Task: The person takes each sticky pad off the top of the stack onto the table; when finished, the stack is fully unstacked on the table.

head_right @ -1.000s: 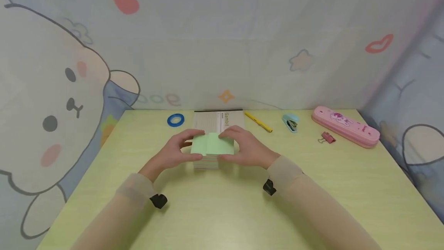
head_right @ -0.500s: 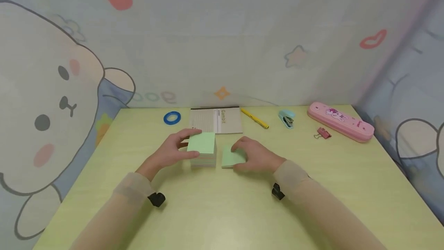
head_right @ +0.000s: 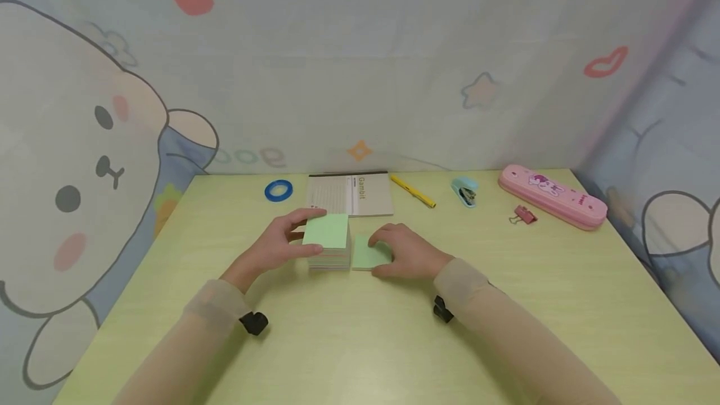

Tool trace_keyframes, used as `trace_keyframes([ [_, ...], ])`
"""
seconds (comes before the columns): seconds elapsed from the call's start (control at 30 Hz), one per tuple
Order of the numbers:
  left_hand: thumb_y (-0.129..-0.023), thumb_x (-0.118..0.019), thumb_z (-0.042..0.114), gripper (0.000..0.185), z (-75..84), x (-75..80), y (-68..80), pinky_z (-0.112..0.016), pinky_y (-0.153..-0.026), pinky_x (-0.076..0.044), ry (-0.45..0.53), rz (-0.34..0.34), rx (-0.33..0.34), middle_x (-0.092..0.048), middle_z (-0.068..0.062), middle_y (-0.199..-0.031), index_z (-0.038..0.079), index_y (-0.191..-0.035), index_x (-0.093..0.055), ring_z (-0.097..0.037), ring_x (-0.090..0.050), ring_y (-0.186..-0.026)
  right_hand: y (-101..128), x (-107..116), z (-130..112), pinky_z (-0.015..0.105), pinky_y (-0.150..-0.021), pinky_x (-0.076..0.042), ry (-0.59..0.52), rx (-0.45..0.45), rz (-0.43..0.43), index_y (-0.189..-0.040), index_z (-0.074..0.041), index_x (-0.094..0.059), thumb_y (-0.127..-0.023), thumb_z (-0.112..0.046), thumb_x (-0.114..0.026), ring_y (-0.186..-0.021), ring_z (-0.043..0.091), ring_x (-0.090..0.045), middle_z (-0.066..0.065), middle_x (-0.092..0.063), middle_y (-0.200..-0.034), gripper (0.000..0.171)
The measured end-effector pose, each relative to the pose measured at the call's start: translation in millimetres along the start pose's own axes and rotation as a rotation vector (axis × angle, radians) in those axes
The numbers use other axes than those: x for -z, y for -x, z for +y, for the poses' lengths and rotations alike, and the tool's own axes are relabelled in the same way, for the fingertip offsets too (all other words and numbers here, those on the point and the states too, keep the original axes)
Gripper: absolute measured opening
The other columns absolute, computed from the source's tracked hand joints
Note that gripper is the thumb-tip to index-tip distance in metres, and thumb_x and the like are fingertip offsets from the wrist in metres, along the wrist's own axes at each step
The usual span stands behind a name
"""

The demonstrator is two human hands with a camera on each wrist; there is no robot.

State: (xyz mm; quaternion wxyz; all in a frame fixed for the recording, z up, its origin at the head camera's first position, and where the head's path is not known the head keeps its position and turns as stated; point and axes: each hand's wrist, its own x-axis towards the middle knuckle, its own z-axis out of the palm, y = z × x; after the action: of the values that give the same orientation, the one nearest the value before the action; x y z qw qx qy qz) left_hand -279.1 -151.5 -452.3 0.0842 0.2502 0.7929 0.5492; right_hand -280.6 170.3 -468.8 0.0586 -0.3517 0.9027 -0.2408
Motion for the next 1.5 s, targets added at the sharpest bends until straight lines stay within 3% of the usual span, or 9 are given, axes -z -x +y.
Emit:
trace_keyframes([
  [0.6, -0.09, -0.085, 0.015, 0.068, 0.8, 1.5, 0.7, -0.054, -0.117, -0.044, 0.015, -0.013, 0.002, -0.051, -0.003, -0.155, 0.016, -0.152, -0.056, -0.029, -0.045, -0.145, -3.4, -0.2, 0.1, 0.052, -0.111, -0.045, 0.019, 0.046, -0.006, -0.126, -0.009, -0.068, -0.088, -0.033, -0.085, -0.125, 0.029, -0.058, 0.006, -0.067, -0.132, 0.048],
  [0.7, -0.09, -0.085, 0.015, 0.067, 0.8, 1.6, 0.8, -0.054, -0.118, -0.043, 0.008, -0.016, -0.001, -0.051, -0.002, -0.155, 0.018, -0.151, -0.057, -0.027, -0.045, -0.145, -5.1, 2.0, -1.2, 0.052, -0.115, -0.043, 0.0, 0.019, -0.016, -0.14, -0.006, -0.06, -0.088, -0.04, -0.085, -0.134, 0.031, -0.053, 0.011, -0.061, -0.142, 0.068],
  [0.83, -0.088, -0.085, 0.014, 0.073, 0.3, 1.8, 0.5, -0.053, -0.118, -0.044, 0.011, -0.025, -0.014, -0.052, -0.005, -0.155, 0.017, -0.153, -0.054, -0.028, -0.051, -0.139, -13.8, 10.5, -12.9, 0.052, -0.122, -0.036, -0.096, -0.018, 0.017, -0.16, -0.006, -0.036, -0.086, -0.054, -0.084, -0.149, 0.03, -0.039, 0.012, -0.041, -0.161, 0.101],
  [0.9, -0.087, -0.086, 0.013, 0.075, -0.3, 2.1, 0.2, -0.053, -0.117, -0.044, 0.017, -0.026, -0.023, -0.052, -0.006, -0.154, 0.018, -0.154, -0.052, -0.03, -0.053, -0.138, -21.3, 15.1, -24.4, 0.052, -0.124, -0.034, -0.147, -0.008, 0.046, -0.164, -0.01, -0.03, -0.086, -0.057, -0.083, -0.153, 0.027, -0.034, 0.008, -0.034, -0.166, 0.106],
  [1.03, -0.087, -0.086, 0.014, 0.076, -1.7, 3.0, -0.9, -0.055, -0.118, -0.043, 0.03, -0.029, -0.041, -0.055, -0.006, -0.151, 0.019, -0.155, -0.051, -0.032, -0.054, -0.139, -36.9, 19.6, -49.8, 0.049, -0.12, -0.04, -0.158, 0.061, 0.061, -0.163, -0.014, -0.034, -0.088, -0.056, -0.081, -0.15, 0.022, -0.036, 0.002, -0.037, -0.163, 0.098],
  [1.17, -0.088, -0.085, 0.014, 0.076, -1.4, 3.4, -2.1, -0.058, -0.118, -0.042, 0.029, -0.044, -0.054, -0.056, -0.005, -0.151, 0.018, -0.156, -0.05, -0.032, -0.053, -0.14, -47.4, 17.7, -63.2, 0.04, -0.103, -0.051, -0.11, 0.102, 0.054, -0.159, -0.014, -0.042, -0.092, -0.052, -0.079, -0.132, 0.02, -0.047, 0.0, -0.052, -0.147, 0.085],
  [1.27, -0.088, -0.085, 0.013, 0.079, -0.8, 3.2, -2.2, -0.059, -0.117, -0.042, 0.017, -0.049, -0.049, -0.058, -0.005, -0.148, 0.017, -0.158, -0.047, -0.032, -0.053, -0.139, -48.9, 16.9, -65.5, 0.036, -0.093, -0.052, -0.076, 0.109, 0.063, -0.155, -0.011, -0.048, -0.094, -0.047, -0.078, -0.121, 0.02, -0.051, 0.002, -0.057, -0.138, 0.077],
  [1.37, -0.088, -0.086, 0.012, 0.082, -1.4, 3.8, -1.3, -0.058, -0.117, -0.042, 0.001, -0.043, -0.041, -0.059, -0.006, -0.147, 0.014, -0.159, -0.044, -0.031, -0.053, -0.139, -45.5, 18.0, -61.4, 0.036, -0.096, -0.053, -0.042, 0.1, 0.08, -0.152, -0.01, -0.052, -0.094, -0.046, -0.079, -0.123, 0.021, -0.052, 0.004, -0.057, -0.141, 0.073],
  [1.5, -0.089, -0.085, 0.014, 0.078, -1.6, 5.1, 0.1, -0.057, -0.117, -0.043, -0.024, -0.037, -0.035, -0.055, -0.007, -0.153, 0.013, -0.157, -0.047, -0.03, -0.051, -0.141, -31.9, 25.1, -47.8, 0.042, -0.108, -0.051, -0.03, 0.06, 0.115, -0.15, -0.01, -0.055, -0.092, -0.045, -0.081, -0.134, 0.024, -0.05, 0.006, -0.054, -0.148, 0.073],
])
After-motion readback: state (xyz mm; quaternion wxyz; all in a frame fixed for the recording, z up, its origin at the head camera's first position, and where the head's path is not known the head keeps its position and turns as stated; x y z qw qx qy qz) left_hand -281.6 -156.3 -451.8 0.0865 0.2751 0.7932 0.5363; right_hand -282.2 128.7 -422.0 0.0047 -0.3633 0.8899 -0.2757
